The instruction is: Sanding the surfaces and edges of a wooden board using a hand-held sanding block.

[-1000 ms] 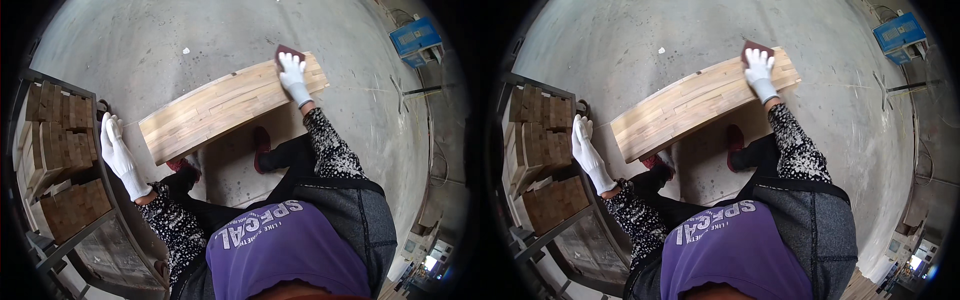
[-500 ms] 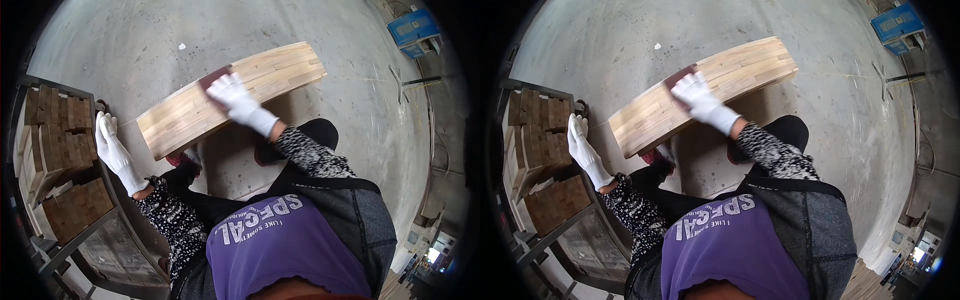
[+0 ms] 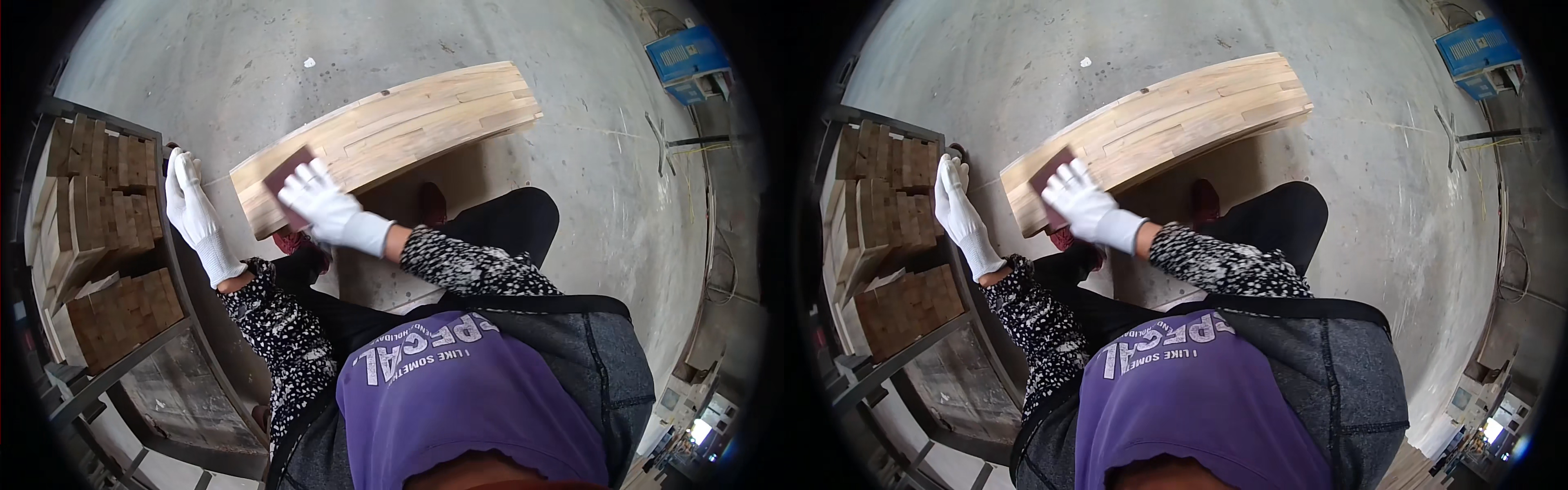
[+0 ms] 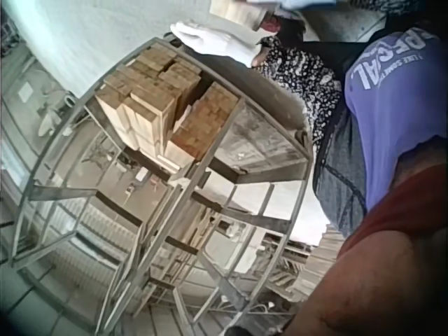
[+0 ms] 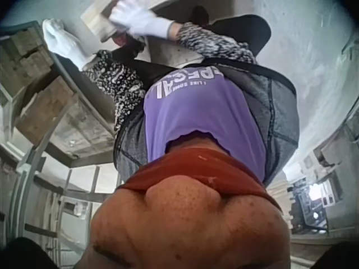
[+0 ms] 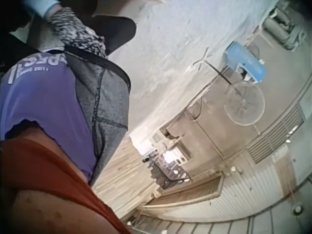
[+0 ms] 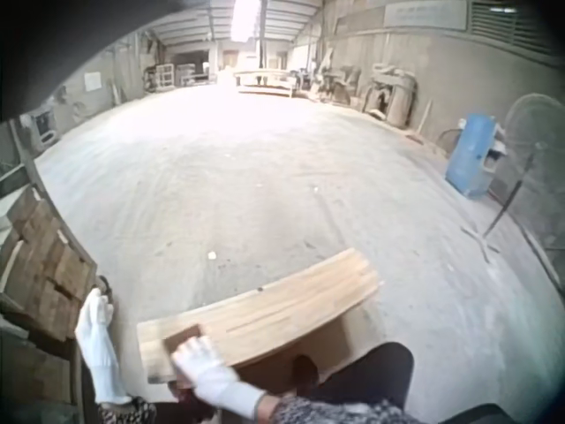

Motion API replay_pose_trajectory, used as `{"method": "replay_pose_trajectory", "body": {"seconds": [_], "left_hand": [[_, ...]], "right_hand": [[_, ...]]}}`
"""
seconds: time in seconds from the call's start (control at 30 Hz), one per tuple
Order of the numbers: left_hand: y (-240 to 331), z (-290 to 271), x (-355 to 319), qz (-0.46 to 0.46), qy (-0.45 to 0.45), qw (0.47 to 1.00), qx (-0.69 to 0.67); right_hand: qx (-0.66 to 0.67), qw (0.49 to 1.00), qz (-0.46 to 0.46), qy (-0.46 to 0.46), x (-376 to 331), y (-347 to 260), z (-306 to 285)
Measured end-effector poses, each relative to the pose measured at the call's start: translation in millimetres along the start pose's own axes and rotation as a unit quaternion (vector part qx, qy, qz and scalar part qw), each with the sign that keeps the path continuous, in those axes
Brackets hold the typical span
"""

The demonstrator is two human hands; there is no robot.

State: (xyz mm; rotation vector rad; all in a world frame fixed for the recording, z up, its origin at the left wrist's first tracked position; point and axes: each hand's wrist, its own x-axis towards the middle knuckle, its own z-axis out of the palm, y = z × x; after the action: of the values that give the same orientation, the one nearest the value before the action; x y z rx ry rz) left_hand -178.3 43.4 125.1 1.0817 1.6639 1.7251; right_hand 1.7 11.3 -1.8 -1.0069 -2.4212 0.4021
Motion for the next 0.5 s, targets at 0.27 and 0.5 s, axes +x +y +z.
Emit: {"method": "replay_pose_trajectory", "body": {"seconds": [0.27,0.5], "left_hand": [[-1.0,-3.9,1.1,0.026,0.002,0.999,0.045],[-5.7,-10.1,3.2,0.03,0.002,0.995,0.092]], "right_hand": [[-0.1,0.993,0.001,0.068,-72.8,104.5,-69.1],[-0.336,0.834,0.424,0.107,-153.1,247.2,-166.9]]}}
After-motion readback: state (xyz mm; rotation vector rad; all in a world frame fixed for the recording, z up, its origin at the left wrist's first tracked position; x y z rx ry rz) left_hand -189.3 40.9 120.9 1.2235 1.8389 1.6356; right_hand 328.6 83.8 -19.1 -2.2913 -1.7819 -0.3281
